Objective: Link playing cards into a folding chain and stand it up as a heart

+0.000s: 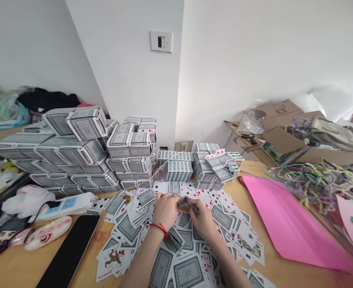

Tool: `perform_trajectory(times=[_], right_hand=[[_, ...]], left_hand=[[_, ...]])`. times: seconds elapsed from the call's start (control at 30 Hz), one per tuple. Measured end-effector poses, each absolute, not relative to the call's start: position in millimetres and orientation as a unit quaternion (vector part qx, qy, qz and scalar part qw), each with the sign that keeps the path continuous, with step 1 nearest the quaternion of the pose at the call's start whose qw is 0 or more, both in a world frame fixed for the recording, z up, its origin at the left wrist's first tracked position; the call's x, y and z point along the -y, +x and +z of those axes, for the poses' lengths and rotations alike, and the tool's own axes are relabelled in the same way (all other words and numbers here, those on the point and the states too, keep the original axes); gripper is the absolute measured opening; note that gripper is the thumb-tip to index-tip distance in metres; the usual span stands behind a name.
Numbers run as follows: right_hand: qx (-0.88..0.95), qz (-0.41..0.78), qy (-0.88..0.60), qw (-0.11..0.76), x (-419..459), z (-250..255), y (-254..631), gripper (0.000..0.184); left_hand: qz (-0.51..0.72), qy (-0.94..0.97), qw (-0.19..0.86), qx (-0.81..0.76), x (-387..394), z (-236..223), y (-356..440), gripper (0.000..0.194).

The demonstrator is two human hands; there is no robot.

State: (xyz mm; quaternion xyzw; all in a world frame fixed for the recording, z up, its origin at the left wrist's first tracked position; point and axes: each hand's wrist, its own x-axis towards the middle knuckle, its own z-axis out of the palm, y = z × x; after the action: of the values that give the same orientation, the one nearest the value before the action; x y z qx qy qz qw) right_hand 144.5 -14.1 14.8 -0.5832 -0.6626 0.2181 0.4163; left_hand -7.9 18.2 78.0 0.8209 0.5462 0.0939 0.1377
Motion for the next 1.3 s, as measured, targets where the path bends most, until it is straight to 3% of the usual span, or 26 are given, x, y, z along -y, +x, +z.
perform_trajectory(times=[0.23,0.8,0.9,1.03,1.1,1.23,1.3], right_hand=[[0.659,0.195,-0.581,0.436,14.3,12.8,137.9,0.035],[0.612,0.189,-0.609,0.468,1.2,2.6,115.6,0.027],[0.630,0.233,-0.578,0.463,3.6,7.9,120.6,0.037],[0.665,0.341,-0.491,0.447,14.5,21.3,139.0,0.070],[0.647,0.407,-0.451,0.460,18.2,26.1,146.5,0.075],[0.541,0.499,-0.444,0.511,11.9,26.7,149.6,0.045],[0.491,0.500,-0.479,0.529,4.2,23.7,146.6,0.040]], left_hand=[[0.114,0.829,0.122,-0.533,-19.1,71.7,-9.6,0.025],[0.103,0.833,0.149,-0.522,-17.7,76.6,-8.9,0.026],[0.113,0.834,0.148,-0.520,-16.9,75.9,-9.2,0.027],[0.152,0.828,0.161,-0.515,-16.7,73.2,-8.6,0.024],[0.195,0.816,0.188,-0.510,-17.7,74.1,-9.7,0.022],[0.301,0.756,0.275,-0.513,-23.7,83.1,-22.6,0.024],[0.346,0.701,0.320,-0.536,-28.4,88.0,-34.9,0.030]])
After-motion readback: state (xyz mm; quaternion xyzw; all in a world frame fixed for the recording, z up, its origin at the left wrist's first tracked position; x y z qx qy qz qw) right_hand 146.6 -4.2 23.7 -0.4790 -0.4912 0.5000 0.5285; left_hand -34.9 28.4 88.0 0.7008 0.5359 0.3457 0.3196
